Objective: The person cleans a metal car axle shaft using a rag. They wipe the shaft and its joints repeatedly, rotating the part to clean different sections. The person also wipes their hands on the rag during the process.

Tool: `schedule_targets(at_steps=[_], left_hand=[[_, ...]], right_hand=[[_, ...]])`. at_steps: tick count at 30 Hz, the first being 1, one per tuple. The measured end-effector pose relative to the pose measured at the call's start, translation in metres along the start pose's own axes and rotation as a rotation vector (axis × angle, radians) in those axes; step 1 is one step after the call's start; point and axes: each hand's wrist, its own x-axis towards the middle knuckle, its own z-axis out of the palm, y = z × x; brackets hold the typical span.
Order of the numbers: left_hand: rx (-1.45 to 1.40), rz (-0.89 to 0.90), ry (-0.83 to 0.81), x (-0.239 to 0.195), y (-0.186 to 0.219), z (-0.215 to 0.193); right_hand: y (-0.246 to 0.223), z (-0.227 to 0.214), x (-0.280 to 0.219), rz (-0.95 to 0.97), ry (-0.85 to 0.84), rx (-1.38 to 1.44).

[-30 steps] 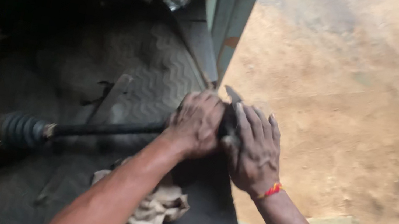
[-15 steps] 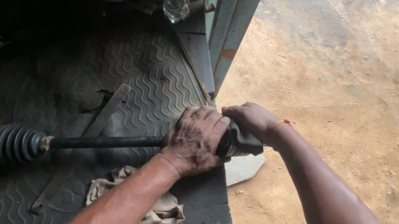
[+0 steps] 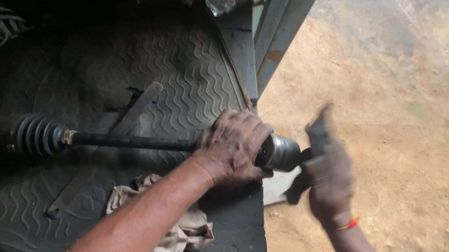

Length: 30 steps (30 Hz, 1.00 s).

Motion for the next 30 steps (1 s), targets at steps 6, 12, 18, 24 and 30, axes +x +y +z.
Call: schedule_targets(at_steps=[6, 12, 18, 24, 30], left_hand=[[0.022, 0.001, 0.019, 0.003, 0.002, -0.002], [-0.002, -0.041, -0.067, 0.003, 0.001, -0.006], [-0.006, -0.038, -0.058, 0.005, 0.001, -0.004], [0.027, -0.061, -0.143, 0.007, 0.002, -0.009], [0.042, -0.018, -0.074, 0.003, 0.004, -0.008]], right_hand=[[-0.011, 0.007, 0.004, -0.308, -0.101, -0.184], [0.006, 0.027, 0.0, -0.246, 0.023, -0.322], [0.018, 0.029, 0.016, 0.008, -0.151, -0.32], [-0.004, -0.001, 0.064, 0.343, -0.732, -0.314], [0.0, -0.012, 0.108, 0.579, -1.21, 0.102]])
